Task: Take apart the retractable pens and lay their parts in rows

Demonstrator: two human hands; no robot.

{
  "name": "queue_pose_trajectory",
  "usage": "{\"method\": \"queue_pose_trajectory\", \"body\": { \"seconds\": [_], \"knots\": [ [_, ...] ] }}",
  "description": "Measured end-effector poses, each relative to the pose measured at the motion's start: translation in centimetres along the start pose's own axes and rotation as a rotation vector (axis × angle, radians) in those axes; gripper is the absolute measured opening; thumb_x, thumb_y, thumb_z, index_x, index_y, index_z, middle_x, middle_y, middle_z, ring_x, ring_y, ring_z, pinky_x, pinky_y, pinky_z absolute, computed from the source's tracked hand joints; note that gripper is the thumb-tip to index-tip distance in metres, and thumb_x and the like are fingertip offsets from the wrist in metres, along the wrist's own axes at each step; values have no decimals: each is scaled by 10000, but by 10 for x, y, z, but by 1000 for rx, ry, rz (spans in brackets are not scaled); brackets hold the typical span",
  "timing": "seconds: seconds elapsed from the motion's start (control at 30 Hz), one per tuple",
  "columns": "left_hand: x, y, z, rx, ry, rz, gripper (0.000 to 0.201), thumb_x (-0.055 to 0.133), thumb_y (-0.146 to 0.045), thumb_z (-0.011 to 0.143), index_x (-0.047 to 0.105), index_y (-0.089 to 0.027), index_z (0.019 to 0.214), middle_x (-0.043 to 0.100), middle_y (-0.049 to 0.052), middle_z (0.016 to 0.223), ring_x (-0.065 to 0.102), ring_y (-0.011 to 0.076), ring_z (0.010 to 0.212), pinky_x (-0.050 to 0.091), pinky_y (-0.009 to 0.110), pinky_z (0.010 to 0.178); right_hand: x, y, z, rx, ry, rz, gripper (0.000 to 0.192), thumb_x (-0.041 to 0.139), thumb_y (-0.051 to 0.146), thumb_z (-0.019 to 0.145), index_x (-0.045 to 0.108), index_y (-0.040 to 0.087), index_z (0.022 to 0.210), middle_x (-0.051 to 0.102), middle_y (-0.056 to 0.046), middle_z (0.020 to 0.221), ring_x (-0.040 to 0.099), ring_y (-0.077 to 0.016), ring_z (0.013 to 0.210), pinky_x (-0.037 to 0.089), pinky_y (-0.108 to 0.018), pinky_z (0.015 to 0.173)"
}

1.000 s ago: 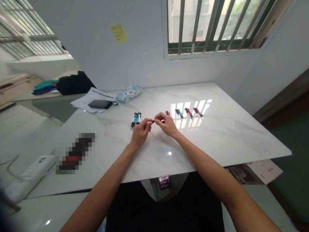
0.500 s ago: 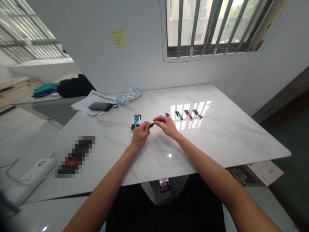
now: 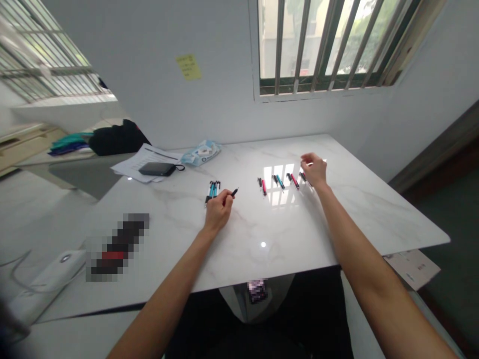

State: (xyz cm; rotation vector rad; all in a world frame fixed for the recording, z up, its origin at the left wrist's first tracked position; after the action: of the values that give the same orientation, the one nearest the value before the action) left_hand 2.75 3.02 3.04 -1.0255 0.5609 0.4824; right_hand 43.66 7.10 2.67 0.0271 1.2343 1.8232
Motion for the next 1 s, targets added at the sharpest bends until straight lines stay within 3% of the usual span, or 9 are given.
{"method": "queue_pose_trajectory", "body": {
  "seconds": [0.1, 0.17, 0.37, 0.57, 0.63, 0.73, 0.8, 0.9, 1.0],
  "knots": [
    [0, -4, 1, 21, -8, 8, 220, 493, -299, 966, 698, -223, 934, 562, -31, 607, 526, 160, 555, 351, 289, 601, -23, -57, 19, 122, -57, -182, 274, 647, 218, 743, 762, 157, 983, 795, -125, 916, 731, -250, 826, 569, -418, 902],
    [0, -5, 1, 35, -10, 10, 276, 464, -322, 1002, 719, -221, 1037, 562, -32, 622, 532, 159, 567, 354, 287, 614, -22, -82, 19, 181, 1, -236, 281, 657, 200, 719, 774, 154, 970, 798, -127, 914, 727, -254, 830, 564, -414, 905],
    [1, -2, 1, 62, -9, 2, 389, 426, -453, 1070, 684, -237, 1265, 567, -30, 661, 552, 166, 606, 351, 277, 633, -14, -96, 10, 161, 107, -254, 288, 675, 187, 726, 800, 165, 985, 810, -119, 992, 733, -249, 855, 544, -396, 926],
    [-1, 2, 2, 22, -84, 30, 310, 433, -441, 1071, 639, -219, 1004, 600, 2, 700, 550, 182, 619, 352, 294, 648, -3, -14, 1, -81, 102, -82, 239, 678, 326, 799, 753, 188, 980, 780, -113, 1019, 698, -238, 854, 534, -391, 841],
    [2, 0, 1, 22, -72, 47, 311, 408, -427, 1081, 607, -222, 957, 591, 4, 696, 560, 189, 631, 351, 297, 656, 26, 28, -18, -83, 322, 83, 317, 746, 472, 778, 695, 189, 912, 747, -86, 899, 658, -210, 763, 511, -336, 709],
    [6, -1, 0, 14, -33, 79, 289, 409, -407, 1078, 576, -223, 930, 584, -2, 688, 574, 191, 640, 353, 293, 657, 84, 100, -74, -151, 807, 150, 497, 827, 622, 713, 550, 208, 713, 599, 18, 669, 506, -131, 619, 379, -264, 590],
    [9, 0, -1, 9, -8, 115, 243, 491, -416, 1042, 574, -219, 928, 585, -9, 685, 574, 186, 631, 354, 287, 649, 109, 137, -110, -176, 950, 136, 580, 816, 676, 718, 471, 213, 657, 471, 63, 577, 395, -101, 567, 286, -257, 553],
    [14, 4, -1, 13, 26, 197, 149, 600, -349, 966, 608, -206, 924, 598, -8, 679, 577, 181, 617, 360, 286, 646, 134, 172, -137, -145, 903, 181, 664, 687, 768, 804, 381, 217, 595, 358, 68, 536, 329, -96, 558, 224, -277, 545],
    [20, 9, 0, 2, 57, 261, 89, 593, -245, 932, 663, -191, 922, 628, 13, 678, 595, 191, 627, 374, 299, 662, 143, 180, -142, -113, 732, 232, 700, 571, 807, 866, 360, 218, 552, 309, 59, 520, 306, -99, 554, 208, -295, 552]
  ]
}}
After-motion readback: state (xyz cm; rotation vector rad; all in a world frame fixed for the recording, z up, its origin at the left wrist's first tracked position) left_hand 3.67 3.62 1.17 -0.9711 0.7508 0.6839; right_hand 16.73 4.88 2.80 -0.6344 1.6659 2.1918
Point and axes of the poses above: each hand's wrist, its own z-axis towards the middle knuckle, its own x-axis out of the palm, y = z × x, the point moved 8 cm from there along z, towards the middle knuckle
